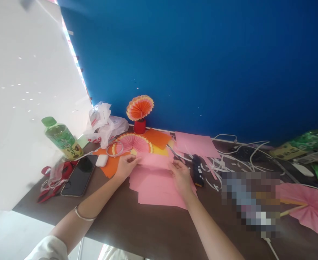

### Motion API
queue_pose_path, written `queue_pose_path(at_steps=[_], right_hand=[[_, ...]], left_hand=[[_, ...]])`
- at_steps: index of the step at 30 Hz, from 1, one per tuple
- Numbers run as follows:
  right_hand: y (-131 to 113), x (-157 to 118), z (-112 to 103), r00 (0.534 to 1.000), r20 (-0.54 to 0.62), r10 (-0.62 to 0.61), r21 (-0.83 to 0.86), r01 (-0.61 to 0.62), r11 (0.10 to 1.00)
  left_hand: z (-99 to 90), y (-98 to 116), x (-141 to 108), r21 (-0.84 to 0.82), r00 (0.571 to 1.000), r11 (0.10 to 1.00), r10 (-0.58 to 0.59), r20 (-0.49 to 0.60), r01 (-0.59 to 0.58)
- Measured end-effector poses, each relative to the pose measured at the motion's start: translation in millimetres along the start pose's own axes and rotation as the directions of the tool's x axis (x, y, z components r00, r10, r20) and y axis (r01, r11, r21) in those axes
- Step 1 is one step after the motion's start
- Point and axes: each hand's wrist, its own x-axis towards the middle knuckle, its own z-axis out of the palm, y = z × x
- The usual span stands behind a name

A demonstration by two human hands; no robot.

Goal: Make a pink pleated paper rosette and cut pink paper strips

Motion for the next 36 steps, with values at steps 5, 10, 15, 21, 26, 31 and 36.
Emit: queue_pose_path(at_steps=[5, 10, 15, 21, 26, 31, 36], right_hand=[[0.8, 0.5, 0.5, 1.0, -0.007, 0.03, 0.03, -0.029, 0.999], [2.6, 1.1, 0.1, 0.999, -0.004, 0.044, 0.07, -0.044, 0.997], [2.7, 1.2, -0.5, 0.998, -0.04, 0.055, 0.059, -0.052, 0.997], [5.5, 1.5, -1.0, 0.995, -0.043, 0.094, 0.083, -0.091, 0.992], [5.9, 3.5, -1.1, 0.991, -0.066, 0.116, 0.092, -0.109, 0.99], [0.7, 3.2, -0.6, 0.99, -0.089, 0.109, 0.114, -0.098, 0.989], [-1.4, 3.8, -1.7, 0.978, -0.174, 0.117, 0.108, -0.099, 0.989]], left_hand=[[-1.5, -5.4, 1.3, -0.003, 1.0, 1.0, 0.002, 0.017, -0.002], [-1.5, -7.6, 1.6, -0.034, 1.0, 0.999, -0.019, 0.007, 0.019], [-0.6, 0.0, -0.8, -0.012, 1.0, 1.0, -0.001, -0.004, 0.001], [-2.1, 5.2, -0.8, 0.065, 1.0, 0.998, 0.026, 0.012, -0.026], [-2.5, 6.1, -1.3, -0.022, 0.997, 1.0, 0.012, 0.072, -0.011], [-4.3, 6.2, -0.8, 0.008, 0.989, 1.0, 0.011, 0.151, -0.012], [-7.5, 0.0, 5.5, -0.016, 0.982, 0.998, -0.06, 0.182, 0.064]])
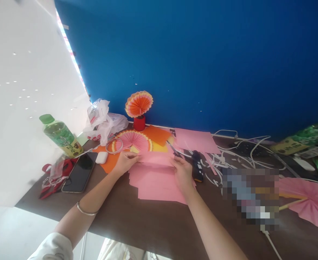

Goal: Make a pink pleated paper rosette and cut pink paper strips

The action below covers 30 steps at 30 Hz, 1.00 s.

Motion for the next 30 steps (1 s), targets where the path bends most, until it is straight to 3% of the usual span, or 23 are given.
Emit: queue_pose_path(at_steps=[4, 10, 17, 26, 30], right_hand=[[0.9, 3.7, -3.7, 1.0, 0.015, 0.015, -0.031, -0.015, 0.999], [0.0, 8.9, -10.7, 0.981, 0.188, -0.056, -0.097, 0.076, 0.992], [-2.0, 9.2, -12.0, 0.987, 0.159, -0.021, -0.072, 0.033, 0.997], [-0.8, 6.9, -4.5, 0.989, 0.146, 0.021, 0.049, -0.028, 0.998], [-15.1, -7.3, 4.5, 0.967, 0.252, 0.047, 0.198, -0.099, 0.975]], left_hand=[[-4.2, 2.9, 2.3, -0.1, 0.991, 0.988, -0.107, 0.085, 0.115], [-12.2, 10.8, 2.0, -0.092, 0.98, 0.981, -0.161, 0.119, 0.172], [-12.7, 7.7, 1.8, -0.119, 0.966, 0.967, -0.204, 0.156, 0.223], [-3.5, 9.8, -3.5, -0.078, 0.992, 0.992, -0.088, 0.086, 0.095], [2.6, 6.5, -6.2, -0.064, 0.998, 0.997, -0.049, 0.025, 0.051]])
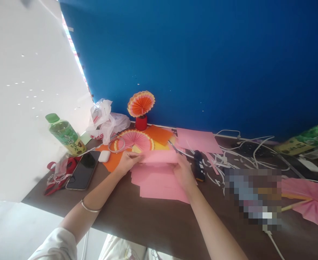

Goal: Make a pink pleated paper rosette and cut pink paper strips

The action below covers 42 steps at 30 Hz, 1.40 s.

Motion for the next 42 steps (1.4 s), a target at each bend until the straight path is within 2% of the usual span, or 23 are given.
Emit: queue_pose_path(at_steps=[2, 5, 11, 18, 20, 23, 25, 28, 31, 37, 42], right_hand=[[-1.6, -8.8, 11.4, 0.998, 0.043, 0.046, 0.054, -0.048, 0.997], [2.9, -21.2, 29.2, 0.991, 0.028, 0.129, 0.071, -0.131, 0.989], [10.0, -33.4, 47.4, 0.99, -0.014, 0.144, 0.101, -0.142, 0.985], [13.1, -29.9, 39.6, 0.984, -0.12, 0.133, 0.021, -0.131, 0.991], [12.9, -27.4, 35.1, 0.989, -0.107, 0.102, -0.039, -0.106, 0.994], [10.0, -23.9, 27.6, 0.993, -0.054, 0.105, -0.163, -0.112, 0.98], [7.5, -22.6, 23.8, 0.991, 0.009, 0.133, -0.254, -0.126, 0.959], [4.8, -22.6, 22.3, 0.983, 0.091, 0.158, -0.343, -0.118, 0.932], [3.8, -23.5, 25.3, 0.985, 0.101, 0.143, -0.329, -0.103, 0.939], [7.4, -22.7, 29.3, 0.996, 0.065, 0.061, -0.207, -0.046, 0.977], [6.5, -24.3, 32.1, 1.0, 0.02, -0.003, -0.282, 0.009, 0.959]], left_hand=[[6.8, 0.1, -4.4, 0.022, 0.999, 0.999, 0.038, -0.037, -0.037], [21.0, 3.1, -13.4, 0.044, 0.993, 0.995, 0.095, -0.07, -0.092], [37.8, 9.0, -23.3, -0.013, 0.99, 0.994, 0.108, -0.09, -0.11], [33.5, 4.0, -19.0, 0.018, 0.993, 0.995, 0.098, -0.06, -0.097], [31.8, 2.5, -16.9, -0.03, 0.998, 0.998, 0.055, -0.017, -0.056], [29.8, 2.5, -14.6, -0.167, 0.994, 0.985, -0.034, 0.105, 0.052], [29.5, 3.3, -13.6, -0.158, 0.988, 0.986, -0.034, 0.15, 0.057], [30.0, 2.5, -11.8, -0.001, 0.99, 1.0, 0.03, 0.138, -0.03], [29.9, -1.3, -9.9, 0.098, 0.992, 0.992, 0.068, 0.111, -0.079], [29.1, -1.9, -10.2, 0.113, 0.992, 0.989, 0.086, 0.095, -0.097], [30.2, -1.0, -11.1, 0.116, 0.996, 0.991, 0.066, 0.062, -0.073]])
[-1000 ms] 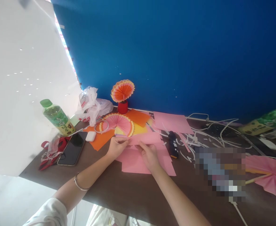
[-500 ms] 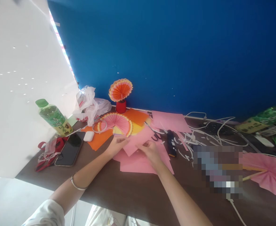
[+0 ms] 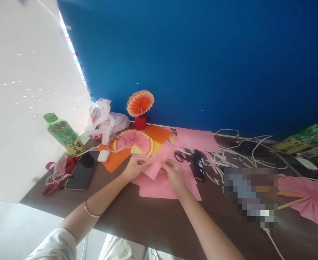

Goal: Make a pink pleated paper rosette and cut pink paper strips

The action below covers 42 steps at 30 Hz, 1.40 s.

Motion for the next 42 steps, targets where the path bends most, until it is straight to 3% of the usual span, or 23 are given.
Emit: queue_pose_path(at_steps=[7, 19, 23, 30, 37, 42], right_hand=[[-4.6, -0.7, -1.6, 0.994, -0.104, -0.039, -0.079, 0.031, 0.996], [1.6, 4.4, -8.9, 0.991, -0.127, -0.047, -0.08, 0.037, 0.996], [-0.5, 4.6, -11.0, 0.994, -0.093, -0.056, -0.053, 0.051, 0.997], [-12.7, 0.7, -13.7, 0.96, -0.247, -0.134, -0.236, 0.075, 0.969], [-6.4, 5.1, -18.5, 0.942, -0.309, -0.132, -0.21, 0.067, 0.975], [-2.0, 6.8, -22.5, 0.942, -0.273, -0.193, -0.261, 0.121, 0.958]], left_hand=[[0.4, -5.4, -0.3, 0.044, 0.999, 0.999, 0.029, 0.013, -0.03], [0.5, 3.0, -3.9, 0.095, 1.0, 0.995, 0.023, -0.009, -0.022], [-0.5, 1.1, -3.9, 0.126, 0.999, 0.992, 0.005, 0.048, -0.011], [-1.6, -5.6, -1.4, 0.091, 0.984, 0.996, -0.022, 0.179, 0.006], [-3.4, -2.5, -2.8, 0.115, 0.978, 0.993, -0.033, 0.207, 0.01], [-3.8, 0.0, -3.0, 0.11, 0.975, 0.994, -0.032, 0.218, 0.008]])
